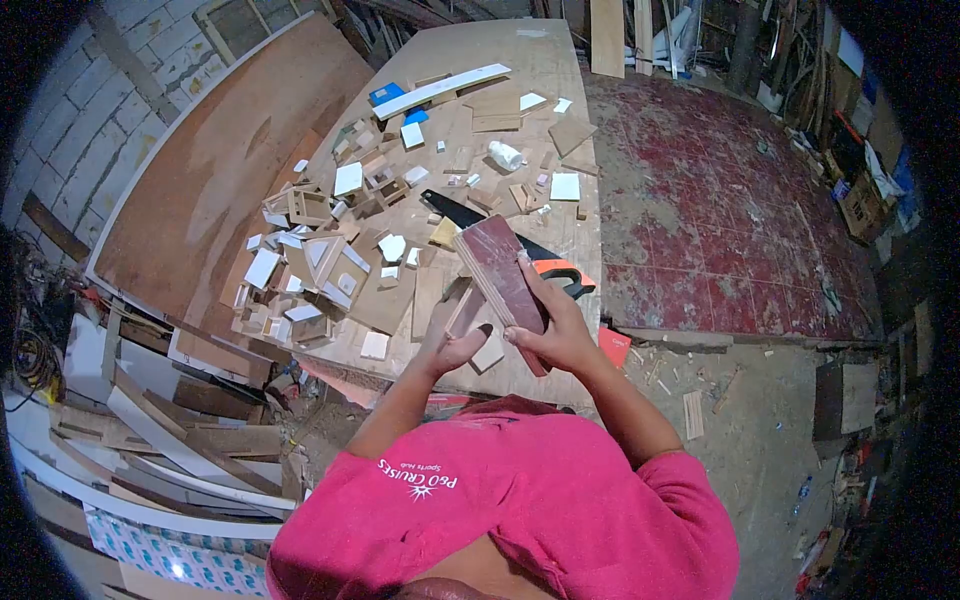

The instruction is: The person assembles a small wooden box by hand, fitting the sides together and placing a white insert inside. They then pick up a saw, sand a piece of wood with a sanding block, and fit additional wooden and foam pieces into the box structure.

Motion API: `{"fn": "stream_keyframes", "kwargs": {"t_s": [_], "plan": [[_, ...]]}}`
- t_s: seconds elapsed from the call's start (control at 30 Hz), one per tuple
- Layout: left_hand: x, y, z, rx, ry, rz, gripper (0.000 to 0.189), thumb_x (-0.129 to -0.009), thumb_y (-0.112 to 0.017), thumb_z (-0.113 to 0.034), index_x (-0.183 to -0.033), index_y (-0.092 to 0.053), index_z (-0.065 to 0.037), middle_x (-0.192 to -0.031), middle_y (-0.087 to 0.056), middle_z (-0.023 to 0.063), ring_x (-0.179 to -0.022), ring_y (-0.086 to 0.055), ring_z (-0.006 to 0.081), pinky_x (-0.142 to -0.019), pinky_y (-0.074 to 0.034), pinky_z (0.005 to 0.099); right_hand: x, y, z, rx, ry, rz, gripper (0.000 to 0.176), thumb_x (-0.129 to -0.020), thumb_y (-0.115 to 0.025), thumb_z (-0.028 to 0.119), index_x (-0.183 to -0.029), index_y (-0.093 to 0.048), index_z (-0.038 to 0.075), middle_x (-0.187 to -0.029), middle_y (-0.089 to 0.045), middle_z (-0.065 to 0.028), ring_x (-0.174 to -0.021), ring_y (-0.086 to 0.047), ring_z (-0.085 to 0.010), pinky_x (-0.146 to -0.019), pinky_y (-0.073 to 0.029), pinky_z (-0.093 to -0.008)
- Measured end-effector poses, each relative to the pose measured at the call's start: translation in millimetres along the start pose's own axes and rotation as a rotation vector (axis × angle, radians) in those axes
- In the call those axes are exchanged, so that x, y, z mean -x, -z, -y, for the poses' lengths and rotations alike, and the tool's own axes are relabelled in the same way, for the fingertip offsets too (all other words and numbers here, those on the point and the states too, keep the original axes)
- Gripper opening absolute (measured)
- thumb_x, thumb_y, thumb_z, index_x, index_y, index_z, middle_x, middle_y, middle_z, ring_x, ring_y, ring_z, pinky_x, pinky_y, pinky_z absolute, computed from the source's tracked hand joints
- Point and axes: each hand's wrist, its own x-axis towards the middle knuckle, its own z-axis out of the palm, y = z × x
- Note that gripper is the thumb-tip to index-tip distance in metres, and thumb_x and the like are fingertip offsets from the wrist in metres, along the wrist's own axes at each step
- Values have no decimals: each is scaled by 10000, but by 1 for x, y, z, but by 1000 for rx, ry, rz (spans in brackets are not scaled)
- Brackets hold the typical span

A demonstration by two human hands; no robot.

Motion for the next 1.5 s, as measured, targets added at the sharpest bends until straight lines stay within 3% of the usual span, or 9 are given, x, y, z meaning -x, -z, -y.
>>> {"fn": "stream_keyframes", "kwargs": {"t_s": [0.2,0.4,0.53,0.67,0.8,0.87,1.03,1.1,1.5], "plan": [[17,-8,59,197,148,-54,335,-665,-685,-115,-988,-620,-55,-1021,-624,140,-953,-599,307,-835,-471,368,21,-17,11,327,46,226,947,-556,-732,466,-1378,-357,184,-964,-504,-193,-799,-549,-353,-713,-451,-402],[3,-13,46,-455,207,86,299,-698,-618,-224,-967,-603,-92,-958,-629,143,-895,-606,323,-715,-497,409,0,-19,-28,187,-87,25,930,-578,-744,353,-1377,-337,107,-1019,-527,-184,-926,-552,-323,-823,-428,-375],[1,-8,37,-718,130,111,347,-702,-627,-227,-1032,-589,-127,-954,-631,130,-897,-609,304,-690,-500,416,2,-16,-25,177,150,122,936,-585,-724,444,-1383,-346,134,-1048,-539,-217,-950,-550,-320,-831,-424,-404],[3,-18,47,-506,7,-8,339,-689,-630,-211,-997,-577,-78,-970,-601,146,-856,-599,352,-657,-494,422,-14,-16,-41,54,-175,-50,934,-595,-728,430,-1385,-332,127,-1016,-548,-215,-874,-564,-314,-794,-439,-396],[0,-15,75,-475,-402,-103,308,-695,-621,-203,-964,-577,-60,-963,-592,173,-839,-587,383,-664,-484,443,2,-30,-5,208,125,96,895,-605,-725,412,-1373,-357,136,-992,-544,-210,-855,-568,-320,-760,-445,-404],[1,-8,36,-495,155,129,312,-702,-629,-187,-977,-592,-44,-908,-606,159,-824,-596,340,-711,-485,400,-13,-26,-46,214,187,-46,892,-599,-722,402,-1371,-363,136,-994,-556,-209,-863,-575,-312,-767,-447,-388],[0,-21,32,53,184,-14,380,-792,-600,-281,-1083,-574,-36,-923,-603,99,-834,-597,238,-727,-472,358,-29,-17,-79,-140,-159,-31,836,-672,-680,242,-1402,-297,105,-1183,-549,-176,-982,-570,-207,-857,-426,-302],[-3,-27,50,579,607,-35,470,-856,-504,-425,-1154,-550,-64,-952,-576,63,-823,-571,185,-737,-463,325,-21,-18,-69,-563,-256,-34,833,-696,-649,206,-1422,-251,112,-1289,-476,-137,-1069,-520,-183,-908,-397,-294],[2,-29,80,868,894,40,348,-901,-447,-428,-880,-543,-95,-607,-478,-9,-497,-439,89,-403,-306,228,-9,-18,-18,144,-36,-35,925,-587,-729,413,-1385,-336,158,-994,-507,-169,-905,-541,-316,-796,-433,-382]]}}
